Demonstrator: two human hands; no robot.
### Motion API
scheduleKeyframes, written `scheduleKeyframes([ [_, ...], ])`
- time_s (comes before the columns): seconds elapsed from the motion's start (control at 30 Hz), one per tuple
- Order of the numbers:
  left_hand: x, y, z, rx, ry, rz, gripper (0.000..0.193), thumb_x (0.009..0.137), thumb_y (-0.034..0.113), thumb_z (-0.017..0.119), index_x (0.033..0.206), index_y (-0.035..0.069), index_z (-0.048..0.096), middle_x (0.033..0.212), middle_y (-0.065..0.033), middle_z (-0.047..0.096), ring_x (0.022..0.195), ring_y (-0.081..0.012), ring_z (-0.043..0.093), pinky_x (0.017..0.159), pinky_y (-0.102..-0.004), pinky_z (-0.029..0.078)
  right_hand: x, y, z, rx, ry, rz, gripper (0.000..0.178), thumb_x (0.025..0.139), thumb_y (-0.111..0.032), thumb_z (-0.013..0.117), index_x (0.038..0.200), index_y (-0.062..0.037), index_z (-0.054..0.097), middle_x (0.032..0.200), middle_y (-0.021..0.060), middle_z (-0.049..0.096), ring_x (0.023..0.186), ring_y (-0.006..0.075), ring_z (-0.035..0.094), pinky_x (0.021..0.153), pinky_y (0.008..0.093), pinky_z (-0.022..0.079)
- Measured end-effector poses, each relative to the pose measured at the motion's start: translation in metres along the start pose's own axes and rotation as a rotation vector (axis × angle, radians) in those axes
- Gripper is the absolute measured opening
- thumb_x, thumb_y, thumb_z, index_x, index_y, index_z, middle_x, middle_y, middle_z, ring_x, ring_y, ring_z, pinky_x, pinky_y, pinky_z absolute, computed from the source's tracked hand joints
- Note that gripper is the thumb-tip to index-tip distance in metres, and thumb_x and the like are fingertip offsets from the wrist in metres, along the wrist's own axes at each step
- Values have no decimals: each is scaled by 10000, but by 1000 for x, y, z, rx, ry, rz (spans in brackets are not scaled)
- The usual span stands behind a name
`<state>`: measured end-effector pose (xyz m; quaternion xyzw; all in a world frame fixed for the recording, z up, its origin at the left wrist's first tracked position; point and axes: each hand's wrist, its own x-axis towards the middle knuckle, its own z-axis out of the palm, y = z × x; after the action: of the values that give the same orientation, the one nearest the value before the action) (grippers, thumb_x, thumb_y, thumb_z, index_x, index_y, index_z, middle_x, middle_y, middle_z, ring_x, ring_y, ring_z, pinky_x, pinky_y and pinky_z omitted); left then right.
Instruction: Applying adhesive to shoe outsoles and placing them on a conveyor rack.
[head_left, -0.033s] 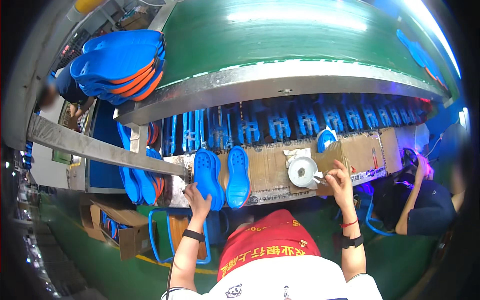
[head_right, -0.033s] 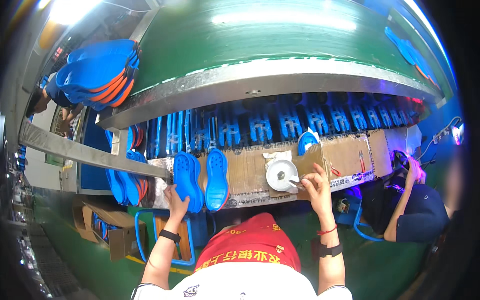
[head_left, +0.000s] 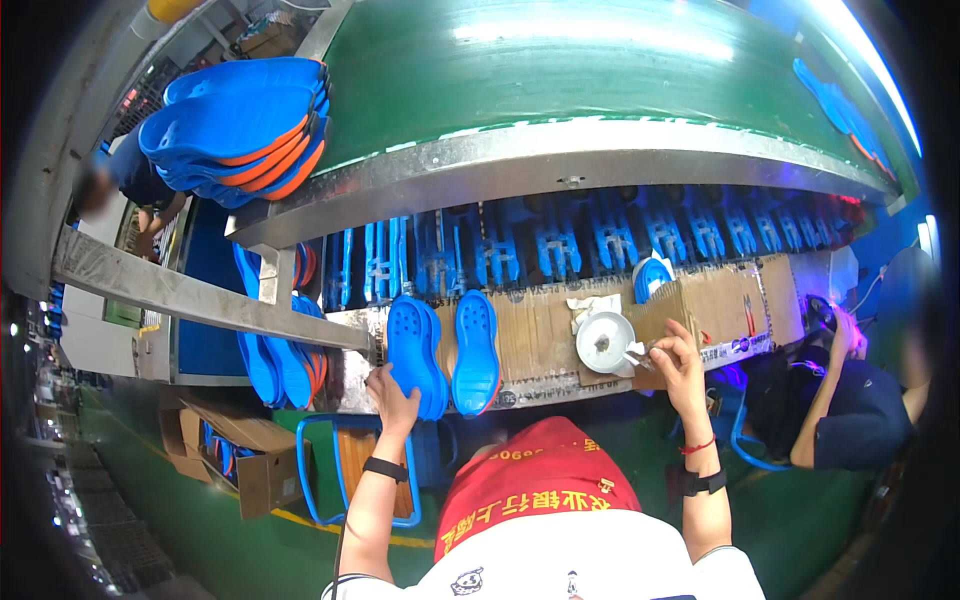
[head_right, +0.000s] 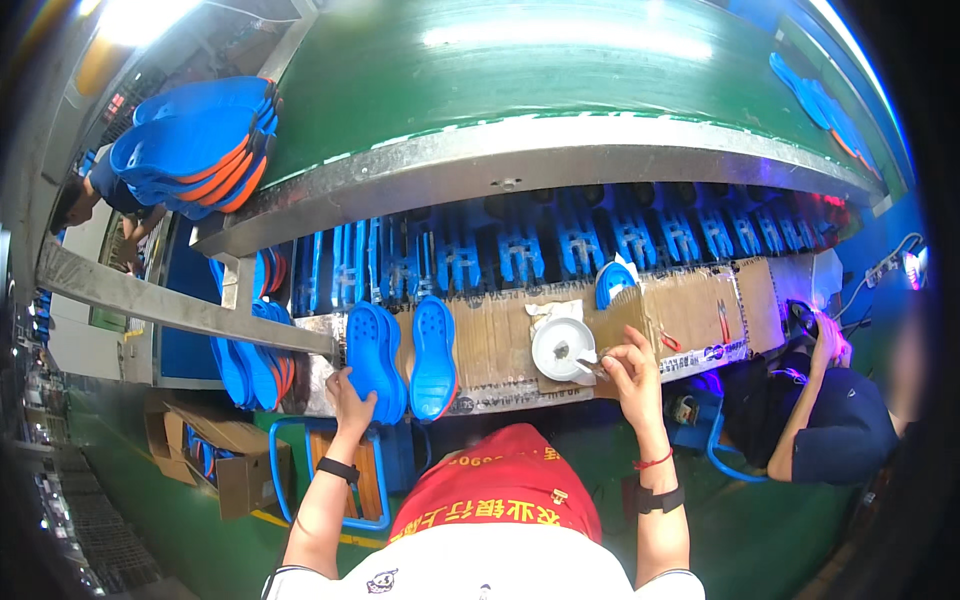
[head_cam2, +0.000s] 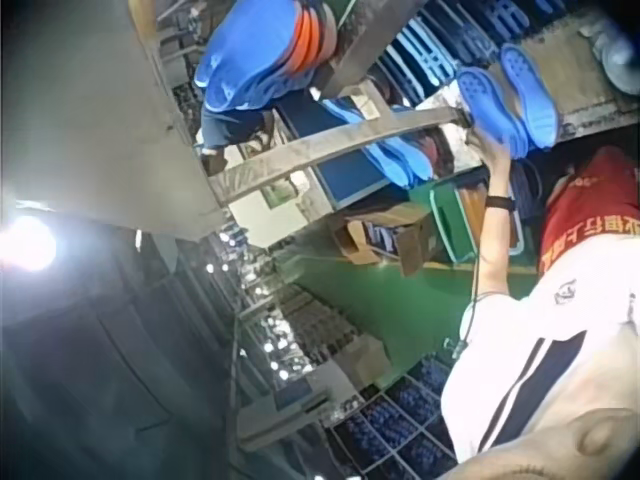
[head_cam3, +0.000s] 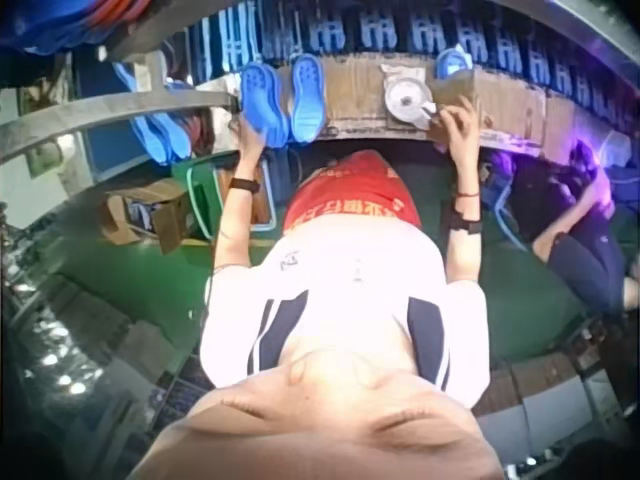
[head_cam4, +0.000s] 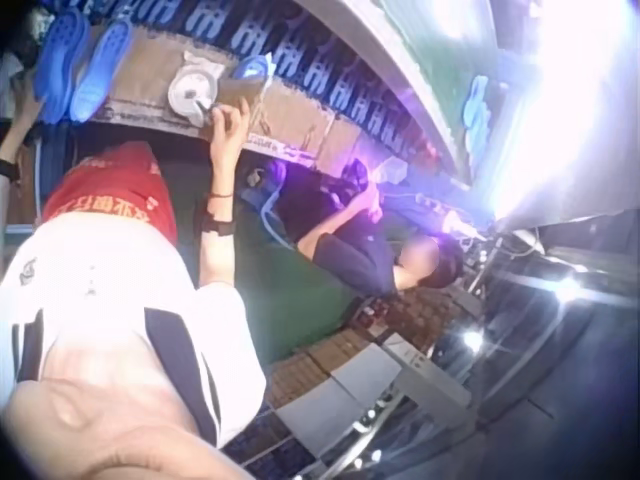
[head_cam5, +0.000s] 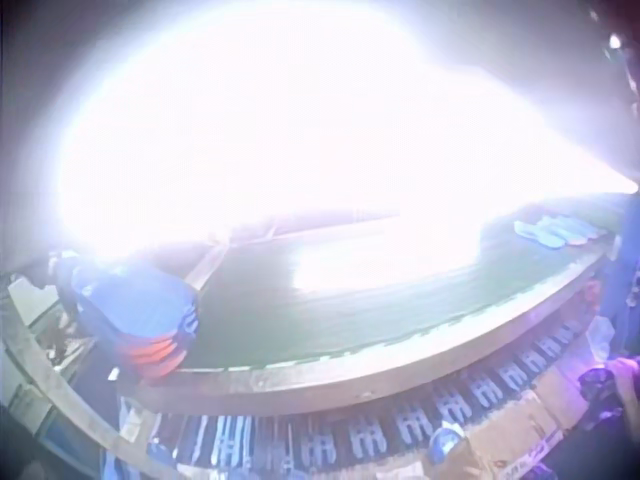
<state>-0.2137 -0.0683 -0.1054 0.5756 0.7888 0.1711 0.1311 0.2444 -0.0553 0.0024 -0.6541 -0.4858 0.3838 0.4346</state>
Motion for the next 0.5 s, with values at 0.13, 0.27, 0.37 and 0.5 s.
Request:
scheduleKeyframes([
  [0.13,7,-13,1,-84,-94,-114,746,660,61,760,1277,-8,347,1207,-258,402,1134,-441,419,1003,-465,359,-5,2,14,-120,-83,-41,79,832,-68,674,896,-24,657,1246,150,520,1112,240,555,890,344,489],
  [0.27,19,-44,-4,-86,-185,-169,711,667,125,791,1205,-41,358,1048,-276,586,1001,-420,584,873,-475,462,-1,10,42,-567,-32,-357,93,788,-114,691,854,-55,663,945,104,632,882,281,587,750,369,496],
  [0.37,29,-50,-25,-59,-490,-143,609,734,135,766,1193,-52,412,892,-190,659,856,-330,677,778,-405,545,-1,21,61,-654,-22,-323,76,789,-128,686,834,-74,656,860,88,622,844,303,580,741,410,476],
  [0.5,14,-9,-63,-978,-624,-549,611,822,-2,655,1342,28,336,1104,-162,609,991,-296,644,849,-416,551,3,44,67,-711,-31,-314,82,807,-148,666,841,-75,651,857,92,619,827,305,612,706,417,501],
])
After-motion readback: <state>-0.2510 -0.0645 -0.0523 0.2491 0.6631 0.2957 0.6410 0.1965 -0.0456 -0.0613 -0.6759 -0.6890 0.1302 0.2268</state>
